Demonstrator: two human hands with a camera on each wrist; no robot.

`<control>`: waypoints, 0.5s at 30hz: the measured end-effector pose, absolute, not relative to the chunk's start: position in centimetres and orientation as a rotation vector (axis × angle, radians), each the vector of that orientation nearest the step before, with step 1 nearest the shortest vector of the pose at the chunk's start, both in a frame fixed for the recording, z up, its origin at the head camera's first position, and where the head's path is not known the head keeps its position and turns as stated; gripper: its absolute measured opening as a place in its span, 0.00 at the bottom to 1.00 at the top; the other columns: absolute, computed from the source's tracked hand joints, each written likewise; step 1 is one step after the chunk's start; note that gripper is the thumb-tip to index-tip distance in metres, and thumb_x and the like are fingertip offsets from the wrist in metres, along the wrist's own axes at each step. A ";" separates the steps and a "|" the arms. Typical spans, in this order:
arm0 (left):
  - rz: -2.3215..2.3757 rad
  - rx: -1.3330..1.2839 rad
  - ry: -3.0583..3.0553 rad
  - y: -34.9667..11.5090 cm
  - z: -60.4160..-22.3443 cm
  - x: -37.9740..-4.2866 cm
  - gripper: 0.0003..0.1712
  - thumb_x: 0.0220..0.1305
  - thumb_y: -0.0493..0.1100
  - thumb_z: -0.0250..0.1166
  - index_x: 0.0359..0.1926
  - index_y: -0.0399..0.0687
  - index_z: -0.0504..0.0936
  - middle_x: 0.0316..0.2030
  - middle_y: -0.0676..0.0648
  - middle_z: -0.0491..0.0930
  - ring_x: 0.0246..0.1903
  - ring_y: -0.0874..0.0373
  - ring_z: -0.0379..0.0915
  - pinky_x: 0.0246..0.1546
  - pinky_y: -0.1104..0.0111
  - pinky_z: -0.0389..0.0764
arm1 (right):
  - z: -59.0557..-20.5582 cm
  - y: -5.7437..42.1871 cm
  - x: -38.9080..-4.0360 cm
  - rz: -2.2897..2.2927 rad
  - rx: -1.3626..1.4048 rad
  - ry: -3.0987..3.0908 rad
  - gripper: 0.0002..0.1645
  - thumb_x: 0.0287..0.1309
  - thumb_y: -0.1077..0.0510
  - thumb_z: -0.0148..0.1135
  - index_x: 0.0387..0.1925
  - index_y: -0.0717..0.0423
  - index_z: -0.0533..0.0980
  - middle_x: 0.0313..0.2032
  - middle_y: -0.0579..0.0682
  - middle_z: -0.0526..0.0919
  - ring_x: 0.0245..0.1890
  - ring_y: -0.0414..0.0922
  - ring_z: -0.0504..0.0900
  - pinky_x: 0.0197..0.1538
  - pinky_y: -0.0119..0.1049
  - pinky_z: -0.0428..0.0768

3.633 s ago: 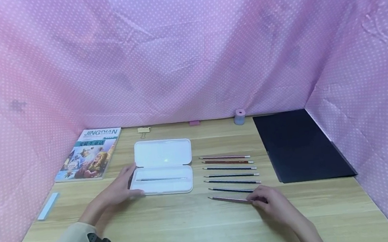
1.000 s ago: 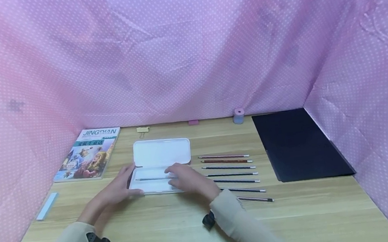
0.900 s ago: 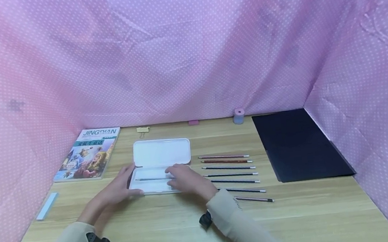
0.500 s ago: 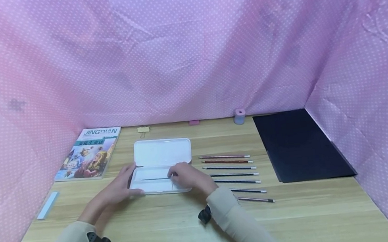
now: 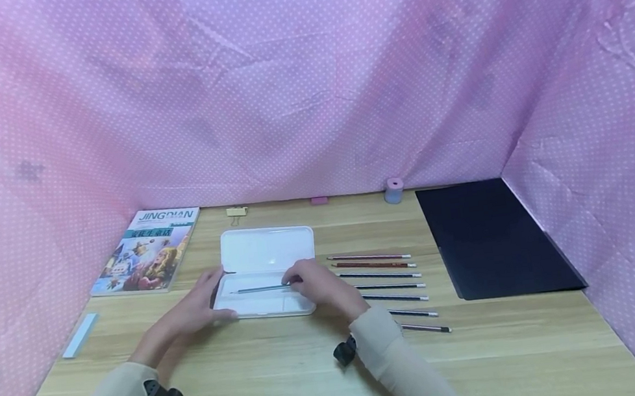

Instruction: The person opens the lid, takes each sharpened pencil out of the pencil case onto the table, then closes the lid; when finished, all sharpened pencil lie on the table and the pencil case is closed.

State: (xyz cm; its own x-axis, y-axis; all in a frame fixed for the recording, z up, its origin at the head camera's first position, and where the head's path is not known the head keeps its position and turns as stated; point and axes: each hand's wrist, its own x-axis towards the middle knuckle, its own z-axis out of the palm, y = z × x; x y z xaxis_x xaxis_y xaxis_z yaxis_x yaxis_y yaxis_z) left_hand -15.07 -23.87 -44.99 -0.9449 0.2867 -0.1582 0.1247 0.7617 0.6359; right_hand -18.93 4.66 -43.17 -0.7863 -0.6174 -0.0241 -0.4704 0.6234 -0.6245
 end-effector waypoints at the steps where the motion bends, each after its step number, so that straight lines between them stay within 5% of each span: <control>1: 0.954 0.322 2.713 -23.8 -45.0 -15.1 0.68 0.41 0.65 0.70 0.72 0.45 0.39 0.67 0.38 0.47 0.65 0.40 0.47 0.64 0.47 0.51 | -43.0 5.0 -18.9 -0.914 -0.883 2.618 0.12 0.59 0.63 0.58 0.43 0.51 0.82 0.38 0.43 0.81 0.40 0.37 0.76 0.45 0.32 0.76; 15: 0.953 0.330 2.718 -23.7 -44.8 -15.0 0.67 0.43 0.63 0.71 0.72 0.42 0.39 0.67 0.37 0.47 0.65 0.39 0.47 0.64 0.47 0.52 | -41.2 13.4 -15.9 -1.101 -0.943 2.799 0.12 0.55 0.64 0.62 0.40 0.49 0.82 0.39 0.43 0.81 0.38 0.37 0.77 0.41 0.34 0.78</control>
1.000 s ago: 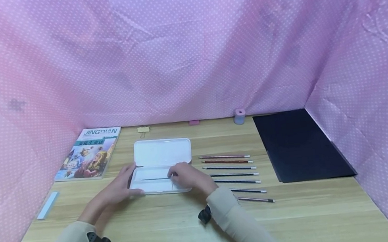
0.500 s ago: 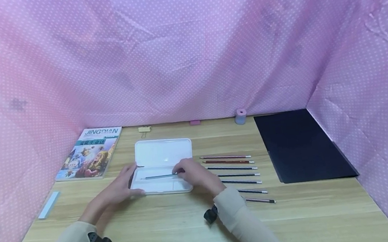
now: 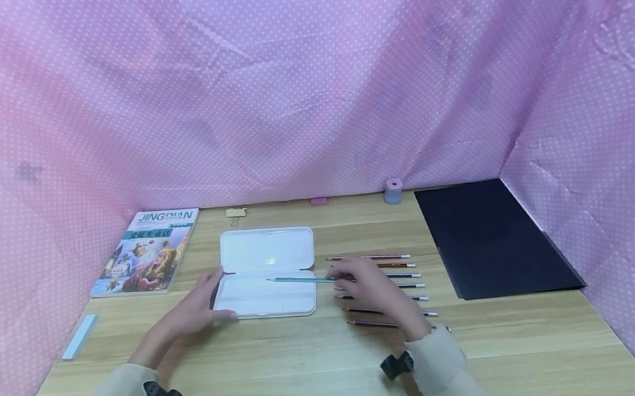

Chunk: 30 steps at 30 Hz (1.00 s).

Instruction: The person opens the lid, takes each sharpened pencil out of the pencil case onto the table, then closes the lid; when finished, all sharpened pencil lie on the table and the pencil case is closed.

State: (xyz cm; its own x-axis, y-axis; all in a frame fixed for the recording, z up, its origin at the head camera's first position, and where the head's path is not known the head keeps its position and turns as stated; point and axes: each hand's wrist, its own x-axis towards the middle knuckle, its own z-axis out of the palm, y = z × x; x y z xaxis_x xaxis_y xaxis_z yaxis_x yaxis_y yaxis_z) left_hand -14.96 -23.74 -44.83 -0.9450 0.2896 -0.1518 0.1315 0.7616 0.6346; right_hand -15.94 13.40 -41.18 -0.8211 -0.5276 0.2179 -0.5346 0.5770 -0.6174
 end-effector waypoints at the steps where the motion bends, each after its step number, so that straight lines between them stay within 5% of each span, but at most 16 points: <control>1: 0.952 0.331 2.718 -23.7 -44.8 -14.9 0.67 0.43 0.63 0.71 0.72 0.42 0.39 0.67 0.37 0.47 0.65 0.39 0.47 0.64 0.47 0.52 | -41.1 14.1 -15.6 1.077 0.924 -2.781 0.12 0.55 0.64 0.62 0.40 0.49 0.82 0.38 0.41 0.81 0.36 0.36 0.77 0.39 0.34 0.78; 19: 0.955 0.305 2.703 -23.8 -44.9 -14.9 0.67 0.43 0.63 0.70 0.72 0.43 0.38 0.67 0.37 0.46 0.66 0.39 0.44 0.64 0.47 0.50 | -45.0 24.4 -8.1 0.994 0.826 -2.736 0.16 0.44 0.67 0.68 0.35 0.46 0.82 0.34 0.38 0.81 0.36 0.34 0.77 0.39 0.30 0.77; 25: 0.938 0.308 2.709 -23.8 -44.7 -14.9 0.67 0.44 0.63 0.70 0.72 0.42 0.38 0.68 0.37 0.45 0.66 0.39 0.44 0.64 0.46 0.50 | -45.7 25.2 -6.7 0.923 0.768 -2.699 0.18 0.40 0.66 0.71 0.33 0.41 0.82 0.36 0.37 0.82 0.43 0.44 0.80 0.50 0.14 0.65; 30: 0.932 0.302 2.706 -23.8 -44.8 -14.9 0.66 0.44 0.63 0.70 0.72 0.43 0.38 0.67 0.37 0.45 0.66 0.39 0.44 0.64 0.46 0.51 | -46.4 25.7 -6.3 0.928 0.745 -2.679 0.19 0.37 0.69 0.71 0.32 0.43 0.83 0.33 0.36 0.81 0.37 0.36 0.79 0.42 0.18 0.71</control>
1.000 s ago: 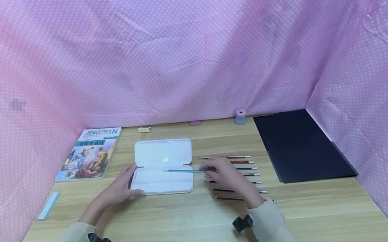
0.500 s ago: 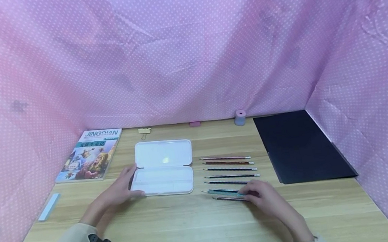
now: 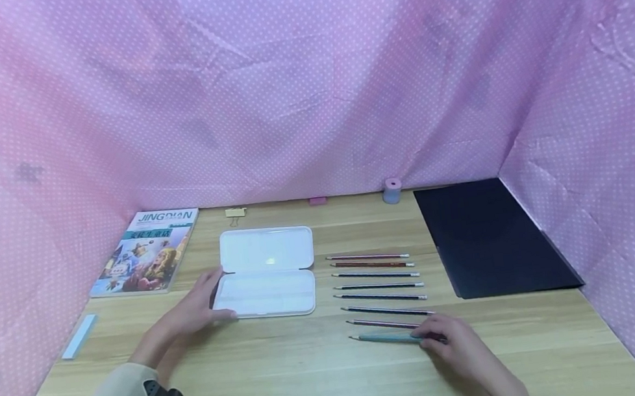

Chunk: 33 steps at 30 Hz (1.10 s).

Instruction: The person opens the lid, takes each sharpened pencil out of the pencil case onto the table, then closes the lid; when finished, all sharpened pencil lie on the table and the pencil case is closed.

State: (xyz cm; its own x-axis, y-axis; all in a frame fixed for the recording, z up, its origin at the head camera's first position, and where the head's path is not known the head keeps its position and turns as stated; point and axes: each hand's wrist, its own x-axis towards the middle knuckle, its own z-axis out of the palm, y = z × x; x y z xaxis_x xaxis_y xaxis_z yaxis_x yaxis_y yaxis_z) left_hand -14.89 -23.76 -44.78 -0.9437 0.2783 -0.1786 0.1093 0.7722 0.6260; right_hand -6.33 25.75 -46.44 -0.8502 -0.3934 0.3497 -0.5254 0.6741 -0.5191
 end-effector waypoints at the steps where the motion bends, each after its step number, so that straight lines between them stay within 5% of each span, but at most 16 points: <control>1: 0.936 0.299 2.703 -23.7 -44.8 -14.9 0.66 0.44 0.62 0.70 0.72 0.43 0.39 0.67 0.37 0.45 0.66 0.40 0.44 0.64 0.46 0.51 | -46.6 25.9 -6.3 0.928 0.745 -2.677 0.19 0.37 0.69 0.71 0.32 0.43 0.83 0.32 0.36 0.81 0.35 0.34 0.78 0.39 0.20 0.73; 23: 0.934 0.293 2.703 -23.7 -44.8 -14.9 0.66 0.44 0.62 0.70 0.72 0.44 0.39 0.68 0.37 0.45 0.66 0.40 0.44 0.64 0.46 0.50 | -47.2 26.0 -5.9 0.974 0.744 -2.618 0.22 0.35 0.73 0.71 0.32 0.45 0.83 0.31 0.37 0.79 0.30 0.32 0.75 0.33 0.17 0.68; 33: 0.941 0.294 2.704 -23.8 -45.0 -15.0 0.66 0.44 0.63 0.70 0.72 0.44 0.39 0.67 0.38 0.46 0.66 0.40 0.44 0.64 0.45 0.51 | -47.0 25.9 -5.8 0.929 0.744 -2.615 0.23 0.34 0.72 0.71 0.32 0.44 0.82 0.32 0.36 0.80 0.34 0.34 0.77 0.40 0.14 0.67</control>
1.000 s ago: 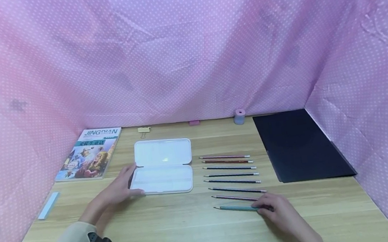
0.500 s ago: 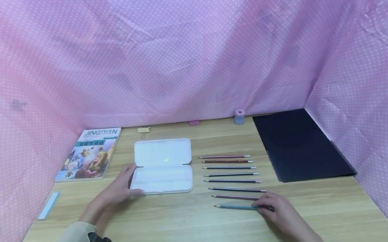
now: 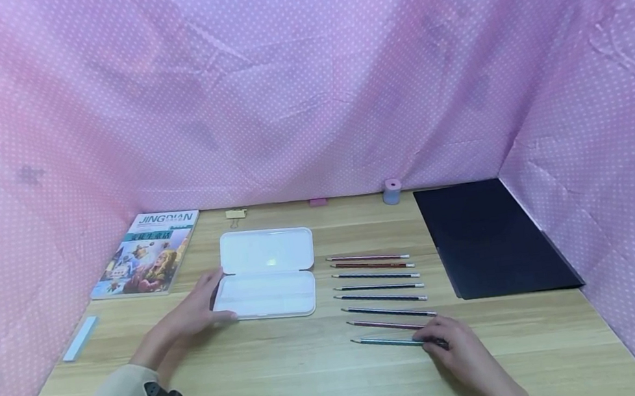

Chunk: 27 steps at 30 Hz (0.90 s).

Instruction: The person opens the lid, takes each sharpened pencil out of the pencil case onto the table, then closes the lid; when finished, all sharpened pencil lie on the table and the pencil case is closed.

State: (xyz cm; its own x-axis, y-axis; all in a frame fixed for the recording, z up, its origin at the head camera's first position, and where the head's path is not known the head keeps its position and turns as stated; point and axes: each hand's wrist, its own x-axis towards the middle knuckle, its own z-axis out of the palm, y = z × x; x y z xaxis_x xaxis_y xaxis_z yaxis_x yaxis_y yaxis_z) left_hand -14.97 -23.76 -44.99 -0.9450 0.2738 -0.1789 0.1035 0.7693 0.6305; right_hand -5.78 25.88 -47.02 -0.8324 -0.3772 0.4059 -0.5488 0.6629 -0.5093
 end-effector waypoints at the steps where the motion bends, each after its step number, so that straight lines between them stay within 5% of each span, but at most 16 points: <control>1: 0.943 0.293 2.703 -23.8 -45.0 -14.9 0.66 0.44 0.63 0.70 0.72 0.44 0.39 0.67 0.38 0.46 0.66 0.40 0.44 0.64 0.45 0.50 | -46.9 25.8 -5.8 0.917 0.745 -2.615 0.23 0.35 0.72 0.71 0.32 0.44 0.82 0.33 0.36 0.80 0.34 0.34 0.77 0.41 0.14 0.67; 14: 0.934 0.276 2.702 -23.7 -44.7 -14.8 0.65 0.44 0.63 0.69 0.72 0.44 0.39 0.68 0.38 0.45 0.67 0.40 0.43 0.64 0.45 0.50 | -42.0 21.5 -11.9 0.924 0.810 -2.671 0.14 0.50 0.64 0.66 0.42 0.51 0.80 0.39 0.42 0.80 0.36 0.38 0.78 0.38 0.37 0.80; 22: 0.955 0.275 2.719 -23.7 -44.8 -14.8 0.65 0.43 0.63 0.70 0.72 0.46 0.40 0.67 0.40 0.47 0.66 0.42 0.44 0.64 0.45 0.50 | -42.0 15.9 -18.3 1.235 0.841 -2.769 0.21 0.56 0.64 0.61 0.53 0.61 0.73 0.41 0.56 0.80 0.41 0.47 0.79 0.45 0.41 0.79; 27: 0.994 0.286 2.714 -23.6 -44.8 -14.9 0.66 0.42 0.62 0.72 0.72 0.47 0.39 0.67 0.40 0.48 0.66 0.44 0.45 0.65 0.46 0.49 | -42.5 12.5 -21.3 1.509 0.770 -2.768 0.28 0.58 0.64 0.59 0.60 0.65 0.65 0.51 0.64 0.74 0.50 0.54 0.76 0.53 0.45 0.75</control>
State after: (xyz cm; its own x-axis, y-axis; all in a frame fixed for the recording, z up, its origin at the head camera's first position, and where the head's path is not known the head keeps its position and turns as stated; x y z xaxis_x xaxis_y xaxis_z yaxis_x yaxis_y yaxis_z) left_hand -14.93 -23.56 -44.80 -0.9529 0.2619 -0.1528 0.1013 0.7499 0.6537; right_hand -21.28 12.45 -42.45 -0.8822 -0.4519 0.1321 -0.3559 0.4565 -0.8155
